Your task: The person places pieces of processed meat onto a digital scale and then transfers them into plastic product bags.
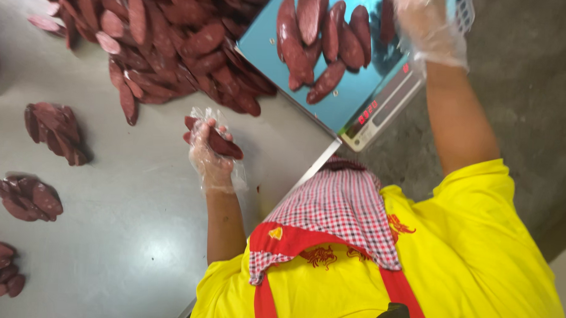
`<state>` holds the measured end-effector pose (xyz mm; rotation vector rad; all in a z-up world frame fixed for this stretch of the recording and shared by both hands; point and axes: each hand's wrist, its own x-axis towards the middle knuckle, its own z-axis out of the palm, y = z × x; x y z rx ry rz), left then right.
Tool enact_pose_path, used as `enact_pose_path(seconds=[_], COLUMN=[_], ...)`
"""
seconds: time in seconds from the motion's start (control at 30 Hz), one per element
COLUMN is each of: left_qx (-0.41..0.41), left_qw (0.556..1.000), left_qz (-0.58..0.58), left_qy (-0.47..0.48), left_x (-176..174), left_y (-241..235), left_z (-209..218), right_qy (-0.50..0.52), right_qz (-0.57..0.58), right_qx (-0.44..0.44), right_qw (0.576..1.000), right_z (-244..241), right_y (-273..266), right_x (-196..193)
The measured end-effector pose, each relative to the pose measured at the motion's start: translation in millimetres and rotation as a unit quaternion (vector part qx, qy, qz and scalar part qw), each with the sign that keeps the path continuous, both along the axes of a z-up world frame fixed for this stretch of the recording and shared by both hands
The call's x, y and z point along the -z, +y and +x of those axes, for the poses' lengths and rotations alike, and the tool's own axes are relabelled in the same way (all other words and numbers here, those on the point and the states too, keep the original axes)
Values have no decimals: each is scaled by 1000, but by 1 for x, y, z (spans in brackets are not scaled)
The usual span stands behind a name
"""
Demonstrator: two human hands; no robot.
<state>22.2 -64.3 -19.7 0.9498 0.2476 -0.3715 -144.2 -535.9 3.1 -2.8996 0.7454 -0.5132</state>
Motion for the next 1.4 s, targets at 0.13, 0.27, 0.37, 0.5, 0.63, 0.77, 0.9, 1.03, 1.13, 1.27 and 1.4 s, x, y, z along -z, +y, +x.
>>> enact_pose_path(seconds=[0.13, 0.27, 0.37, 0.5, 0.63, 0.77, 0.9, 1.03, 1.13, 1.27, 1.4], left_qx=[0, -30, -35, -30, -22, -28, -14, 1, 10, 17, 2], left_qw=[1000, 1000, 999, 999, 1000, 1000, 1000, 1000, 1000, 1000, 1000], left_qz=[-19, 0, -11, -12, -13, 6, -12, -10, -1, 3, 20], left_qy=[3, -2, -1, 11, 9, 6, 6, 14, 18, -6, -12], left_x=[1, 10, 14, 13, 3, -3, 2, 3, -1, -5, -5], left_y=[5, 16, 17, 15, 10, 11, 8, 2, -3, -1, -1], left_z=[3, 4, 5, -1, -5, -8, -5, -6, -7, -10, -9], right_qy=[-254, -226, -189, -138, 136, 319, 242, -20, -34, -47, -80], right_qz=[83, 135, 259, 97, 26, 93, 116, 210, 315, 175, 213], right_qx=[-44, -8, -115, -343, -300, -253, -282, -339, -386, -483, -427], right_qw=[963, 965, 940, 924, 944, 909, 921, 917, 866, 857, 875], right_z=[6, -3, -6, -5, -7, -21, -40, -66, -61, -60, -64], right_y=[32, 78, 106, 150, 173, 179, 201, 244, 258, 256, 262], right_x=[-48, -93, -106, -104, -116, -140, -125, -101, -89, -80, -80])
